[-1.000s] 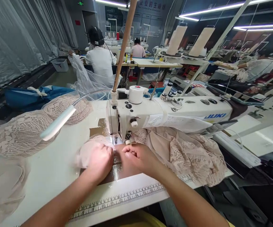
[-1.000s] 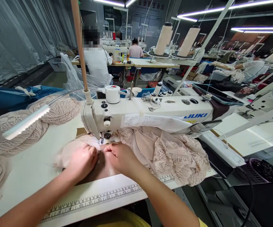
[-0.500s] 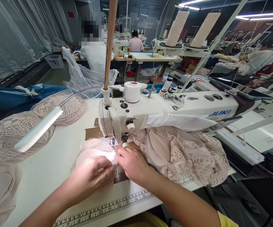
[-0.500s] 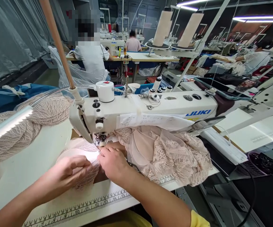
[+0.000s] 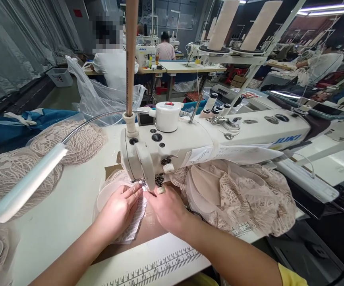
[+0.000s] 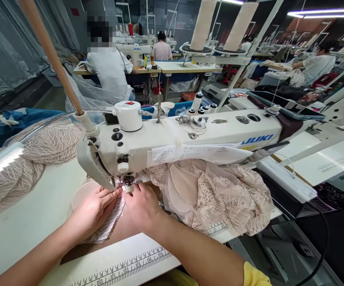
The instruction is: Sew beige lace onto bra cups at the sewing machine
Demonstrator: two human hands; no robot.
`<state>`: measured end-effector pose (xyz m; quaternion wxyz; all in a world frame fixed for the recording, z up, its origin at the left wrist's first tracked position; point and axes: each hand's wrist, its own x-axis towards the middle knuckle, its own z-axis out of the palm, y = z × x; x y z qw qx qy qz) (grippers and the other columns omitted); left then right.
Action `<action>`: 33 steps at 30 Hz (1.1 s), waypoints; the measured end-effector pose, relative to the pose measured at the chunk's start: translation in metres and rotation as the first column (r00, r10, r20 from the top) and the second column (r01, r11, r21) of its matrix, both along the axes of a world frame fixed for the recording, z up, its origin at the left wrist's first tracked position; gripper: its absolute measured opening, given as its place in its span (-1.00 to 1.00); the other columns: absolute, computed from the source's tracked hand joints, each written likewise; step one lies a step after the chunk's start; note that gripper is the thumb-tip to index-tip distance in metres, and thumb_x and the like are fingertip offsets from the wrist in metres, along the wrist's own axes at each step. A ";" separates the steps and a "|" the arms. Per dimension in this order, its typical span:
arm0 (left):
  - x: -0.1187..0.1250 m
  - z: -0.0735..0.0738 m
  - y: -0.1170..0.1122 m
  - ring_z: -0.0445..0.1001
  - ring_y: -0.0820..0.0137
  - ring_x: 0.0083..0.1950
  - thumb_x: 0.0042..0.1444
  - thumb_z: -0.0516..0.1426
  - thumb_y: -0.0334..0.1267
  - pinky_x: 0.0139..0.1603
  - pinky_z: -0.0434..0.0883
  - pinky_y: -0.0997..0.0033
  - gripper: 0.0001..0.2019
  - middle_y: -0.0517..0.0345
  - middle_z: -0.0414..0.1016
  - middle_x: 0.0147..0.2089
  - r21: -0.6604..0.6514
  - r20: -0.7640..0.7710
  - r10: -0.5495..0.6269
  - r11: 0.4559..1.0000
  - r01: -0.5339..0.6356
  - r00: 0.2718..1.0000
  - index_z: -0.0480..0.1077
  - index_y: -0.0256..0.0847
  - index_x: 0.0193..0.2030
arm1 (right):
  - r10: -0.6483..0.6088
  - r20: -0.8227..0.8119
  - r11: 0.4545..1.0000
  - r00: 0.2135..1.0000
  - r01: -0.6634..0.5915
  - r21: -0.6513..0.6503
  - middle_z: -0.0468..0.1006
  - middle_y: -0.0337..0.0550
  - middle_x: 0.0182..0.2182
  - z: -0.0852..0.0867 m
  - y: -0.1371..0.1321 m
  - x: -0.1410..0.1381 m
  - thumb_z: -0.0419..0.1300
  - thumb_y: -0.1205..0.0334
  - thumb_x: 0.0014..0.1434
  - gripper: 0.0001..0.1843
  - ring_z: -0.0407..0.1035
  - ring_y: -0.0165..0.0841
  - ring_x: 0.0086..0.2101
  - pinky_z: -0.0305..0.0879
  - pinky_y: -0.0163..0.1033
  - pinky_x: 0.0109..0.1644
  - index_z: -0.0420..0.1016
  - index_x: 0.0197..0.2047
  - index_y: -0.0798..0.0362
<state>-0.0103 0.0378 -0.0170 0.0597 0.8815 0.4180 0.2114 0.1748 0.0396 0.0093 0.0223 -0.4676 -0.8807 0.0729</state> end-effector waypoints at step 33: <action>-0.008 0.009 -0.001 0.13 -0.14 0.26 0.26 -0.04 -0.14 0.14 0.17 -0.15 -0.56 -0.14 0.28 0.27 -0.054 -0.245 0.352 0.925 -0.376 0.903 0.29 -0.22 0.21 | 0.011 -0.106 0.991 0.994 0.004 0.135 0.50 -0.05 -0.13 -0.027 -0.003 0.001 -0.02 0.45 0.21 -0.55 0.36 -0.22 -0.23 0.24 -0.19 -0.19 0.41 0.12 0.04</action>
